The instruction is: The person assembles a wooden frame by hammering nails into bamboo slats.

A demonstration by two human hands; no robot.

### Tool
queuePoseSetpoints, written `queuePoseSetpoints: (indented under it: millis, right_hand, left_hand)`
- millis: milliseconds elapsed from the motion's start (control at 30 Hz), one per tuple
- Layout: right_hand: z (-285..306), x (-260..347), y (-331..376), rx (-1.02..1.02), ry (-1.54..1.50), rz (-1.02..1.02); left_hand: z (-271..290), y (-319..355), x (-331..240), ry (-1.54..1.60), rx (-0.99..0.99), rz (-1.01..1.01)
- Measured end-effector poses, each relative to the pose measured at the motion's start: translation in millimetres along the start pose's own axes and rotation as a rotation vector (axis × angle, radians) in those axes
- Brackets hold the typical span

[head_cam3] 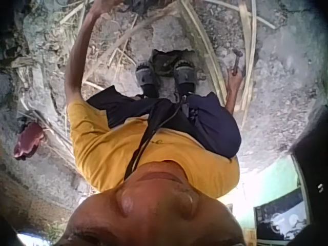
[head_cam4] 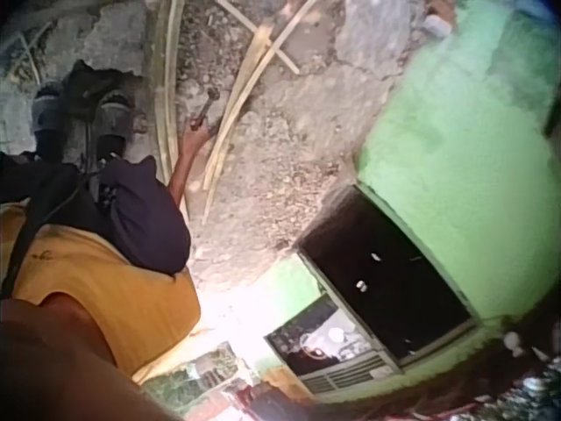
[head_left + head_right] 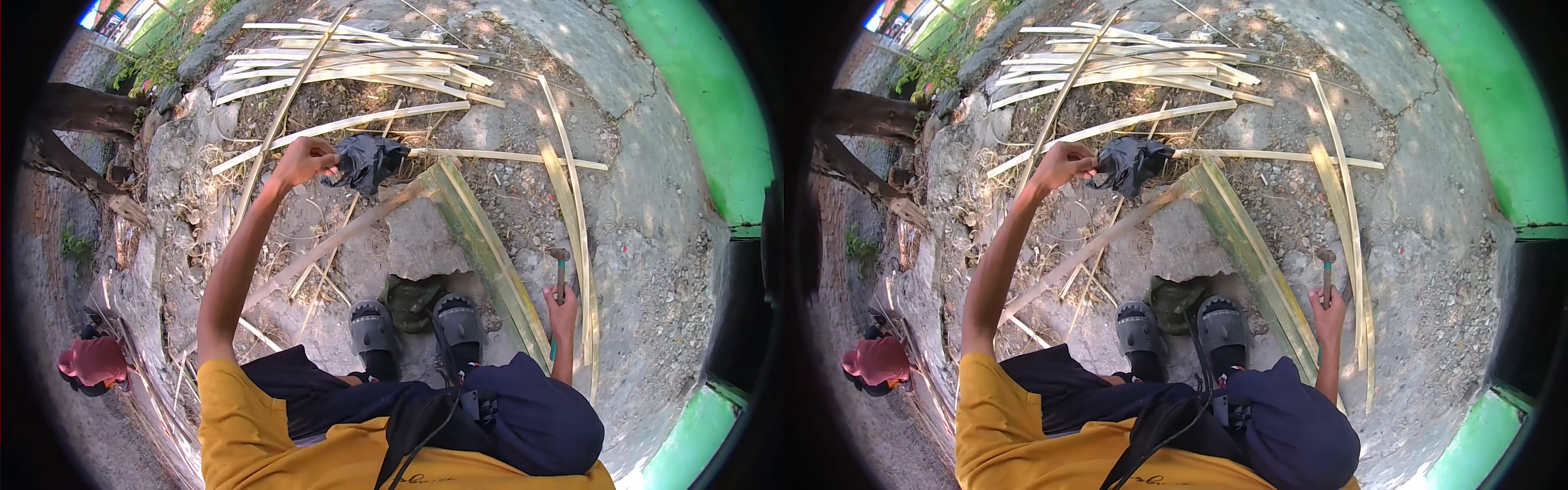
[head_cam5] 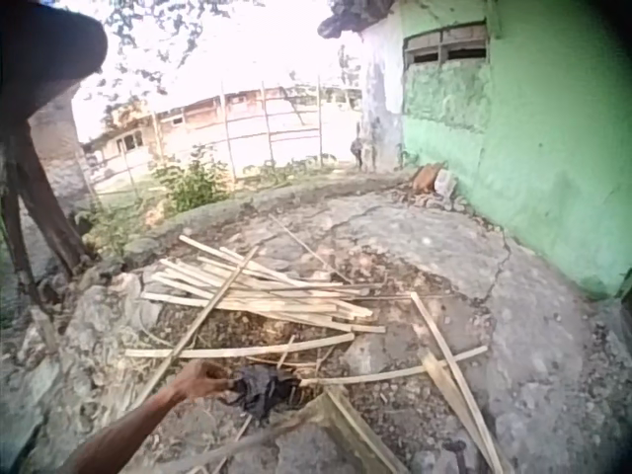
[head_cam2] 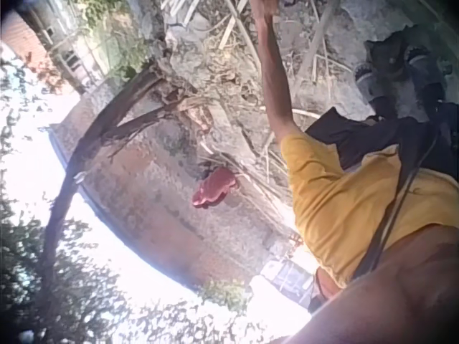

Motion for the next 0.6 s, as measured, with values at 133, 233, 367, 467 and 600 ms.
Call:
queuePoseSetpoints:
  millis: [133,233,367,467,600]
  right_hand:
    - [-32.5,96.2,-11.9,0.154,-0.319,0.086]
    - [-45.1,188.2,-14.4,0.270,-0.406,0.192]
    - [-50.5,285.2,-12.8,0.401,-0.664,0.251]
    - [-50.3,328.0,-14.7,0.498,-0.684,0.309]
    - [-53.2,353.3,-22.3,0.605,-0.828,0.318]
  left_hand:
    - [-61.9,40.4,-103.7,0.344,0.241,-0.135]
    - [-109.0,64.3,-177.5,0.443,0.345,-0.233]
    - [-155.0,98.0,-250.5,0.517,0.501,-0.297]
    - [-169.5,112.2,-284.6,0.499,0.540,-0.317]
    - [-167.0,115.9,-310.2,0.521,0.522,-0.357]
Point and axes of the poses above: each hand's wrist, its own y-axis away from the middle knuckle, its own z-axis out of the back of the hand, x = y × z, the point moved 10 cm from there along -y, towards the middle knuckle, and after that the axes turned 7 degrees about -y, right-handed, at the moved point
